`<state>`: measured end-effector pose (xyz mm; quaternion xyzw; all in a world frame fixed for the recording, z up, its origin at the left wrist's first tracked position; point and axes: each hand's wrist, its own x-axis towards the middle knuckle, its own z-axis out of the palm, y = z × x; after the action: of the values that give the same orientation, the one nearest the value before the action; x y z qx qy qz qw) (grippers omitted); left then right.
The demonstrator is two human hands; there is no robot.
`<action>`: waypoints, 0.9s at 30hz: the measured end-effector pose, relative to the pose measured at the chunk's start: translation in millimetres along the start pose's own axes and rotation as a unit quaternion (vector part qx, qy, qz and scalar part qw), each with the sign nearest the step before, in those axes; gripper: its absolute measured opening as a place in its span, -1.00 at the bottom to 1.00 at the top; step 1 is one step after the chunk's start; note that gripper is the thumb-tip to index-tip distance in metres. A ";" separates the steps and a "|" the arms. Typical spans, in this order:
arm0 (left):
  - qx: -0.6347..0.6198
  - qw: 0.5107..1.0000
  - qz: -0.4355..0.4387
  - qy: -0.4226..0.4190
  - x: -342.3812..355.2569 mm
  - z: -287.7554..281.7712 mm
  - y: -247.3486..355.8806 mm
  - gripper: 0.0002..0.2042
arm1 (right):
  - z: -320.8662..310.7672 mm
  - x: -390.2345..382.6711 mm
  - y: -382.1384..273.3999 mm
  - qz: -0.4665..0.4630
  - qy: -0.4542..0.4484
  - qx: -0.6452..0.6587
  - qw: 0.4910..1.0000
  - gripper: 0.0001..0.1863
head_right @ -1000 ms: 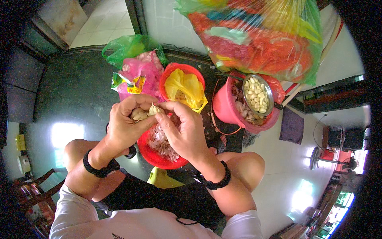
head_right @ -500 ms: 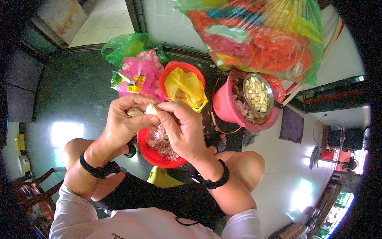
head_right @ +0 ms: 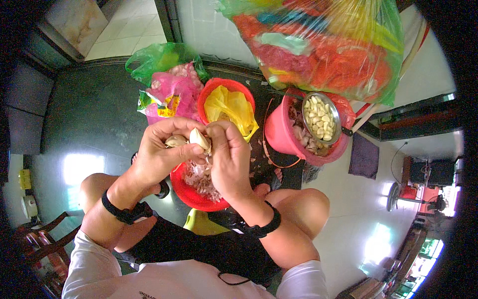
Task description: The person peels garlic cloves and shallots by hand, removing the skins and collecting the peeled pieces into containers.
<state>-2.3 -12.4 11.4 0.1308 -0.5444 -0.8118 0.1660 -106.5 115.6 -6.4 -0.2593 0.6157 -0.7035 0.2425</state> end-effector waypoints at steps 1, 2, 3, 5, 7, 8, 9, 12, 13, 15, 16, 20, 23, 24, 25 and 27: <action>-0.060 0.998 -0.011 -0.008 1.9 0.7 1.3 -0.71 | -2.0 2.0 -2.0 0.064 0.017 0.065 0.996 -0.76; -0.061 0.998 -0.010 -0.009 2.5 -0.5 1.0 -0.71 | -5.5 4.5 0.6 0.070 0.028 0.108 0.991 -0.77; -0.082 0.996 -0.028 0.000 2.2 -3.5 0.8 -0.74 | -14.0 4.9 -4.0 0.104 0.005 0.180 0.978 -0.78; -0.118 0.991 -0.069 -0.003 2.8 -12.5 2.7 -0.84 | -19.9 6.7 -10.3 0.138 -0.017 0.250 0.958 -0.80; -0.161 0.983 -0.091 -0.002 2.2 -18.5 0.8 -0.86 | -20.8 9.3 -9.2 0.135 -0.046 0.249 0.958 -0.82; -0.203 0.973 -0.113 -0.001 1.6 -22.2 -0.6 -0.88 | -19.9 8.8 -8.9 0.136 -0.046 0.250 0.958 -0.82; -0.211 0.970 -0.123 -0.016 1.3 -26.7 -3.6 -0.90 | -18.9 8.0 -8.8 0.148 -0.046 0.243 0.957 -0.82; -0.240 0.958 -0.155 0.007 1.1 -22.4 0.9 -0.89 | -19.9 5.4 -9.2 0.167 -0.049 0.238 0.956 -0.83; -0.240 0.958 -0.156 0.006 1.3 -21.1 1.1 -0.89 | -20.7 4.8 -9.1 0.172 -0.053 0.240 0.954 -0.84; -0.221 0.964 -0.147 0.017 0.5 -18.8 2.9 -0.86 | -23.5 5.0 -10.6 0.178 -0.067 0.221 0.957 -0.85; -0.220 0.964 -0.147 0.017 -0.8 -16.3 2.5 -0.86 | -24.5 5.0 -11.3 0.184 -0.081 0.201 0.959 -0.86; 0.173 0.983 0.018 0.053 -1.3 -14.2 -11.9 -0.77 | -21.2 6.1 -7.1 0.117 -0.064 0.043 0.990 -0.88; 0.366 0.920 0.134 0.042 -2.7 -3.7 -5.6 -0.76 | -15.2 4.7 -2.7 -0.041 -0.031 -0.076 0.996 -0.87; 0.368 0.919 0.133 0.043 -3.0 -2.8 -7.7 -0.76 | -13.5 2.8 -6.9 -0.044 -0.033 -0.107 0.993 -0.87; 0.370 0.916 0.147 0.048 -3.4 -2.7 -11.0 -0.78 | -12.4 1.5 -8.7 -0.047 -0.036 -0.137 0.989 -0.86; 0.372 0.913 0.163 0.051 -3.3 -2.4 -10.6 -0.79 | -14.0 1.1 -5.6 -0.051 -0.032 -0.125 0.990 -0.87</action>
<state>0.4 -9.3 0.8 0.1337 -0.8115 -0.5047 0.2624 -116.8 125.9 -2.3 -0.3404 0.6768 -0.6239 0.1918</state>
